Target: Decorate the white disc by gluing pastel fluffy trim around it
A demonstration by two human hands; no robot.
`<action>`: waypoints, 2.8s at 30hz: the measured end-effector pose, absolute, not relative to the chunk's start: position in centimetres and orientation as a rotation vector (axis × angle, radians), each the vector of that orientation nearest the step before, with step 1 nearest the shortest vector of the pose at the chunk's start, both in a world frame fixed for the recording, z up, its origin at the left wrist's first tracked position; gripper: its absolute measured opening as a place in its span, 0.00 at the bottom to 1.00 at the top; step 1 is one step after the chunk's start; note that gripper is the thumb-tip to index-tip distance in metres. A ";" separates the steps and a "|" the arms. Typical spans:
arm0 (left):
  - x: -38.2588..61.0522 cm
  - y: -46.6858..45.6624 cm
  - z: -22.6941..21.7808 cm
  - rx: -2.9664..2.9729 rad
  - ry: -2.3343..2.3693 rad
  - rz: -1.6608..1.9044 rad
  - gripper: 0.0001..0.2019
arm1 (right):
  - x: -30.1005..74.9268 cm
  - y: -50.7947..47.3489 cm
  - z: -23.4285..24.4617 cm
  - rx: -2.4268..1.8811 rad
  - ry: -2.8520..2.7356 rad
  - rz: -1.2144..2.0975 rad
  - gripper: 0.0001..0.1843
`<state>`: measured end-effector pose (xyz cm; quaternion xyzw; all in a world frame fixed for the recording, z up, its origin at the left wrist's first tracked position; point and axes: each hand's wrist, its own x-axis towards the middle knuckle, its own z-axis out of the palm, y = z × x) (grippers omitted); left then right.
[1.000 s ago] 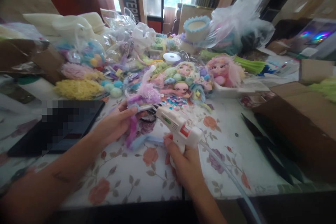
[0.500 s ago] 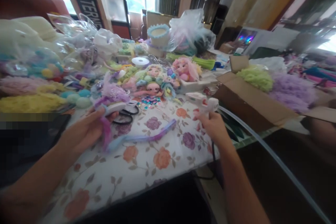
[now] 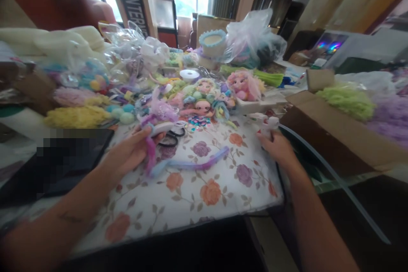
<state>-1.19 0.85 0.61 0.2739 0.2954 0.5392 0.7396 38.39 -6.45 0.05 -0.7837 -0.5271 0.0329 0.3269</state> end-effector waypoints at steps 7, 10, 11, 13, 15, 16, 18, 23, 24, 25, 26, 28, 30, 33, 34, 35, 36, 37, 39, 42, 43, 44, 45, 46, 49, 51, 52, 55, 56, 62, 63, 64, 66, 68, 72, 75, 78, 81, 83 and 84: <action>-1.3 0.7 0.5 0.545 0.649 1.131 0.15 | 31.4 -11.8 1.8 -1.893 -1.628 -0.483 0.14; -1.4 0.5 0.5 0.532 0.680 1.067 0.09 | 26.4 -9.6 3.4 -1.325 -1.853 -0.318 0.13; -1.5 0.4 0.5 0.542 0.688 1.047 0.08 | 24.9 -8.3 3.8 -1.188 -1.980 -0.278 0.14; -1.6 0.3 0.6 0.569 0.696 1.019 0.07 | 22.3 -5.6 4.2 -0.951 -2.112 -0.240 0.15; -1.5 0.3 0.7 0.578 0.701 1.007 0.07 | 20.4 -3.2 3.9 -0.797 -2.097 -0.149 0.14; -1.5 0.3 0.7 0.569 0.703 0.994 0.07 | 19.8 -2.4 3.6 -0.786 -2.048 -0.077 0.13; -1.4 0.3 0.6 0.539 0.705 0.965 0.05 | 19.1 -1.6 2.6 -0.805 -1.915 0.105 0.14; -0.9 -0.2 0.6 0.489 0.718 0.866 0.10 | 20.0 -2.2 0.8 -0.835 -1.718 0.551 0.14; -0.8 -0.4 0.6 0.488 0.720 0.858 0.10 | 20.3 -2.5 0.7 -0.842 -1.708 0.606 0.14; -0.6 -0.7 0.6 0.495 0.716 0.850 0.10 | 20.5 -2.7 0.7 -0.853 -1.707 0.647 0.14; -0.5 -0.8 0.6 0.509 0.708 0.842 0.09 | 20.7 -2.8 0.8 -0.869 -1.712 0.674 0.14; -0.4 -1.2 0.6 0.542 0.687 0.824 0.07 | 20.8 -3.0 0.9 -0.892 -1.733 0.701 0.15; -0.3 -1.3 0.5 0.576 0.662 0.818 0.07 | 20.8 -3.0 1.0 -0.893 -1.753 0.720 0.16; -0.3 -1.4 0.5 0.634 0.634 0.815 0.08 | 20.8 -2.9 0.9 -0.883 -1.758 0.775 0.17; -0.2 -1.3 0.5 0.651 0.635 0.815 0.09 | 20.8 -2.8 0.8 -0.881 -1.756 0.795 0.18; -0.2 -1.3 0.5 0.664 0.640 0.818 0.09 | 20.8 -2.8 0.7 -0.879 -1.757 0.816 0.19; -0.2 -1.3 0.5 0.677 0.645 0.824 0.10 | 20.7 -2.8 0.6 -0.878 -1.758 0.837 0.19; -0.2 -1.3 0.5 0.687 0.648 0.830 0.11 | 20.7 -2.7 0.5 -0.879 -1.759 0.862 0.20; -0.3 -1.3 0.5 0.699 0.641 0.841 0.13 | 20.7 -2.7 0.4 -0.877 -1.752 0.922 0.20; -0.3 -1.3 0.4 0.703 0.627 0.839 0.15 | 20.6 -2.6 0.2 -0.843 -1.703 0.996 0.19; -0.4 -1.3 0.4 0.706 0.627 0.833 0.15 | 20.6 -2.5 0.1 -0.828 -1.683 1.011 0.19; -0.4 -1.3 0.4 0.712 0.628 0.828 0.15 | 20.6 -2.5 0.0 -0.817 -1.663 1.022 0.18; -0.4 -1.4 0.4 0.717 0.630 0.824 0.14 | 20.6 -2.4 0.0 -0.809 -1.647 1.031 0.18; -0.4 -1.4 0.4 0.720 0.632 0.823 0.14 | 20.6 -2.4 0.0 -0.807 -1.639 1.033 0.17; -0.2 -1.4 0.5 0.695 0.646 0.856 0.14 | 20.6 -2.5 0.3 -0.854 -1.696 0.941 0.18; -0.1 -1.2 0.4 0.647 0.675 0.924 0.14 | 20.5 -2.7 0.6 -0.920 -1.740 0.761 0.19; 0.0 -1.0 0.4 0.622 0.696 0.974 0.14 | 20.4 -2.9 0.7 -0.959 -1.734 0.632 0.19; 0.2 -0.5 0.2 0.566 0.757 1.157 0.14 | 19.7 -3.3 0.8 -1.015 -1.632 0.298 0.10; 0.2 -0.3 0.2 0.562 0.770 1.207 0.14 | 19.3 -3.4 0.7 -1.021 -1.608 0.277 0.07; -0.1 -0.1 0.0 0.669 0.773 1.278 0.21 | 15.9 -3.9 -0.2 -1.120 -1.582 0.914 0.04; -0.2 -0.2 0.0 0.699 0.772 1.285 0.21 | 15.4 -3.9 -0.2 -1.108 -1.559 1.014 0.06; -0.3 -0.2 0.0 0.730 0.775 1.294 0.21 | 14.8 -3.8 -0.1 -1.094 -1.536 1.087 0.08; -0.4 -0.2 -0.1 0.798 0.801 1.313 0.23 | 13.9 -3.7 0.1 -1.081 -1.499 1.157 0.10; -0.6 -0.2 -0.2 0.870 0.862 1.317 0.25 | 13.1 -3.6 0.5 -1.080 -1.429 1.197 0.12; -1.0 0.0 -0.4 0.984 0.947 1.372 0.24 | 12.0 -3.3 0.7 -1.007 -1.131 1.471 0.17; -1.2 0.2 -0.5 1.070 0.984 1.400 0.24 | 11.8 -3.1 0.2 -0.925 -0.922 1.658 0.20; -1.5 0.5 -0.6 1.152 1.046 1.428 0.23 | 12.1 -2.9 -0.2 -0.852 -0.833 1.718 0.22; -1.6 0.7 -0.5 1.195 1.076 1.451 0.22 | 12.7 -2.8 0.1 -0.879 -0.859 1.724 0.23; -1.7 0.9 -0.4 1.197 1.051 1.455 0.22 | 13.1 -2.9 0.5 -0.909 -0.880 1.730 0.24; -1.7 0.9 -0.4 1.189 1.030 1.452 0.22 | 13.3 -3.0 0.8 -0.916 -0.880 1.740 0.26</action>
